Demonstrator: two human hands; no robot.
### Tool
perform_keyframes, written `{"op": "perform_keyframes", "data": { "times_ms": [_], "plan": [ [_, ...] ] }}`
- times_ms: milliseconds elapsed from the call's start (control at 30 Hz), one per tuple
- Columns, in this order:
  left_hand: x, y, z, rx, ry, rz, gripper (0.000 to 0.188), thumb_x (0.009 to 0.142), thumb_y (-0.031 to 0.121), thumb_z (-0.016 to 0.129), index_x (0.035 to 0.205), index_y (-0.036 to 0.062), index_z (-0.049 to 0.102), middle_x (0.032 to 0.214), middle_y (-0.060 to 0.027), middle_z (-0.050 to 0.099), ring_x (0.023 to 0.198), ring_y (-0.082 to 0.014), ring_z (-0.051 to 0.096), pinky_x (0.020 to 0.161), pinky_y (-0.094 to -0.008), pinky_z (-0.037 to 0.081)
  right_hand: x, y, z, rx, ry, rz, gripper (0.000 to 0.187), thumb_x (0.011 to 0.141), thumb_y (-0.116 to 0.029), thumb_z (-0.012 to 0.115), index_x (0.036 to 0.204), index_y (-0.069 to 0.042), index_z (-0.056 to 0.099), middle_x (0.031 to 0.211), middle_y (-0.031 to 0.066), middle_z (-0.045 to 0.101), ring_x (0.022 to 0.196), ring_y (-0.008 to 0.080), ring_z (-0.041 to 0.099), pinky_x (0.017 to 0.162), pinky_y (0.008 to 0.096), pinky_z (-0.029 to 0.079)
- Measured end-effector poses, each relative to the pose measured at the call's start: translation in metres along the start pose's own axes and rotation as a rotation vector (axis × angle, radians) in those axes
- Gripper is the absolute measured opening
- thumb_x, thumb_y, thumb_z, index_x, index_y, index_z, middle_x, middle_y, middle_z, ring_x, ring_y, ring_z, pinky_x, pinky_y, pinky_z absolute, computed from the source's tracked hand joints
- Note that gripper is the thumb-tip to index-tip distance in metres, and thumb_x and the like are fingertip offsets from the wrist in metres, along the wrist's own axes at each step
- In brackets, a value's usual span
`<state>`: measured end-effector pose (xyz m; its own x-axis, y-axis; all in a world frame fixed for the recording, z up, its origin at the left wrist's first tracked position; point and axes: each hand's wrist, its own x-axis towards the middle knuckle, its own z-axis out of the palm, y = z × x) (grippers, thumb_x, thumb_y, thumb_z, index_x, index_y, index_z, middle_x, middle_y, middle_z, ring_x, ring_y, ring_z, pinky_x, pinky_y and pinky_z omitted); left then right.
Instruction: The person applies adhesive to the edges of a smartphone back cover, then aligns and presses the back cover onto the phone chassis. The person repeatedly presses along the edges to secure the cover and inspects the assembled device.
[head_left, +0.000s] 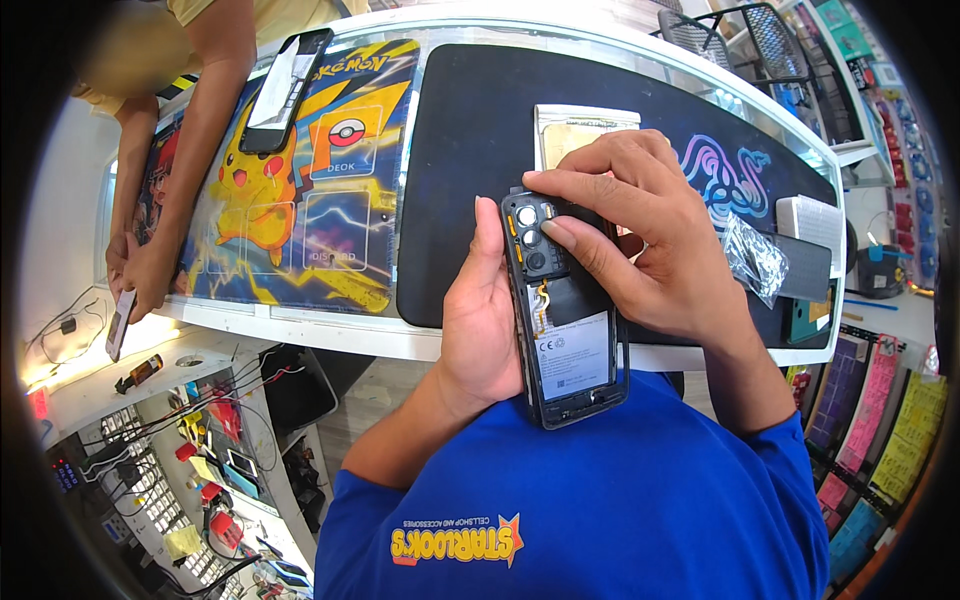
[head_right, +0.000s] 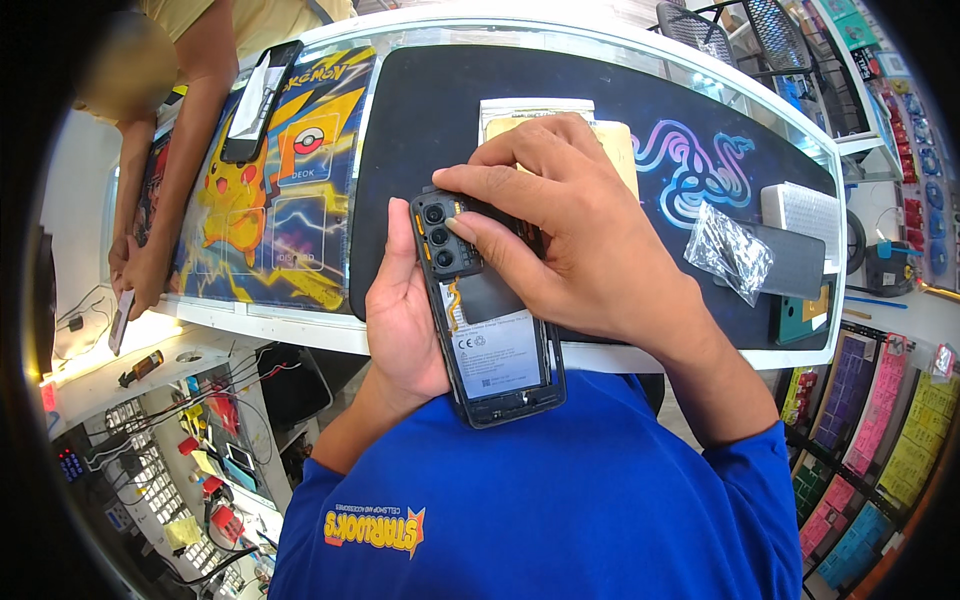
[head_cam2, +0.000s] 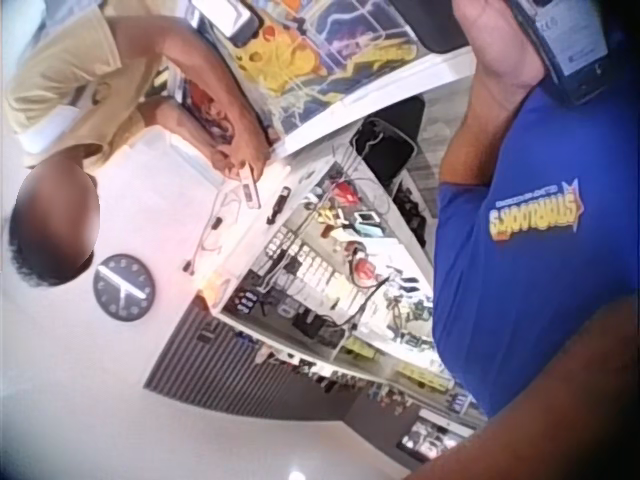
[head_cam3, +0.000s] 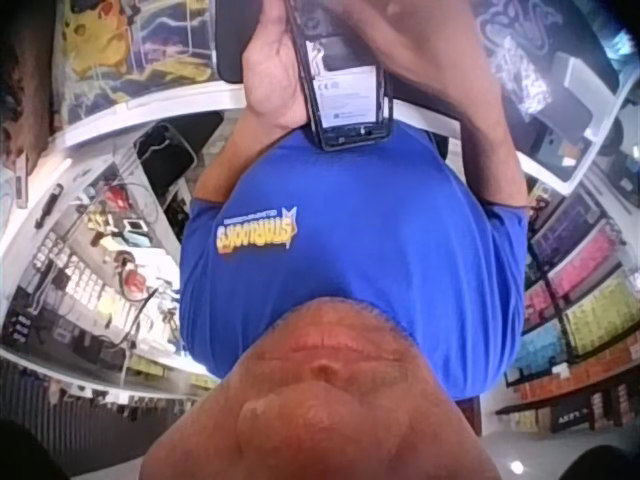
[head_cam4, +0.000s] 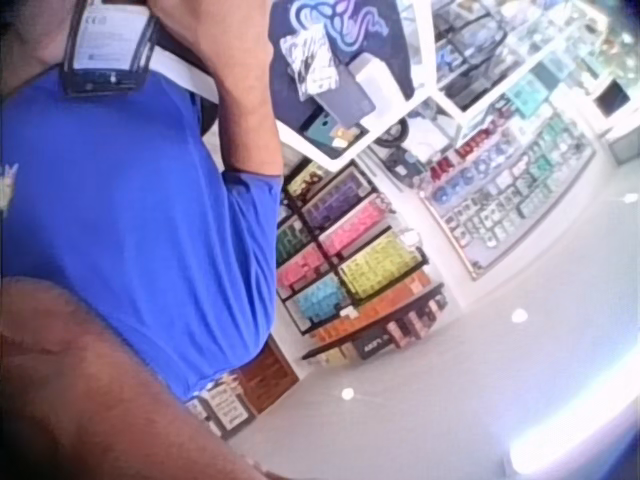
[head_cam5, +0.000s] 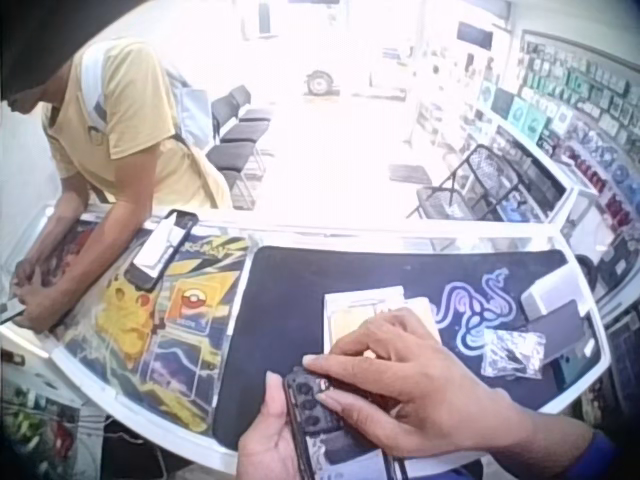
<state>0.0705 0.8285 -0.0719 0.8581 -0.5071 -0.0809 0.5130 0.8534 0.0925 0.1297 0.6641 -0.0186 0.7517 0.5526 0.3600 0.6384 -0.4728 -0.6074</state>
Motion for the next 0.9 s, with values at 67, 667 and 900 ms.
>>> {"op": "perform_keyframes", "data": {
  "times_ms": [67, 667, 900],
  "plan": [
    [0.000, 0.000, 0.000, -0.007, -0.014, 0.002, 0.072, 0.107, 0.062, 0.026, 0.142, 0.0029, 0.049, 0.134, -0.0148, 0.061, 0.125, -0.0243, 0.062, 0.107, -0.0422, 0.050, 0.001, -0.003, -0.003, -0.012, -0.016, 0.008, 0.032, 0.086, -0.007, 0.073, 0.118, -0.007, 0.075, 0.107, 0.0095, 0.066, 0.104, 0.0275, 0.056, 0.092, 0.0378, 0.044],
    [0.013, 0.019, 0.014, 0.230, -0.099, 0.752, 0.078, 0.106, 0.065, 0.027, 0.163, 0.0126, 0.020, 0.161, -0.0201, 0.032, 0.141, -0.0309, 0.044, 0.117, -0.0455, 0.040, -0.021, -0.047, 0.024, 0.058, -0.046, 0.148, 0.098, 0.070, -0.026, 0.091, 0.153, -0.003, 0.043, 0.131, 0.0196, 0.052, 0.116, 0.0352, 0.055, 0.095, 0.0421, 0.050],
    [0.008, 0.033, 0.011, 0.249, -0.084, 0.837, 0.081, 0.104, 0.068, 0.028, 0.165, 0.0158, 0.016, 0.163, -0.0197, 0.027, 0.143, -0.0316, 0.041, 0.118, -0.0478, 0.039, -0.011, -0.052, 0.034, -0.037, -0.016, 0.106, 0.090, 0.069, -0.021, 0.089, 0.148, -0.002, 0.050, 0.133, 0.0191, 0.054, 0.111, 0.0345, 0.054, 0.093, 0.0437, 0.047]
  ]
}}
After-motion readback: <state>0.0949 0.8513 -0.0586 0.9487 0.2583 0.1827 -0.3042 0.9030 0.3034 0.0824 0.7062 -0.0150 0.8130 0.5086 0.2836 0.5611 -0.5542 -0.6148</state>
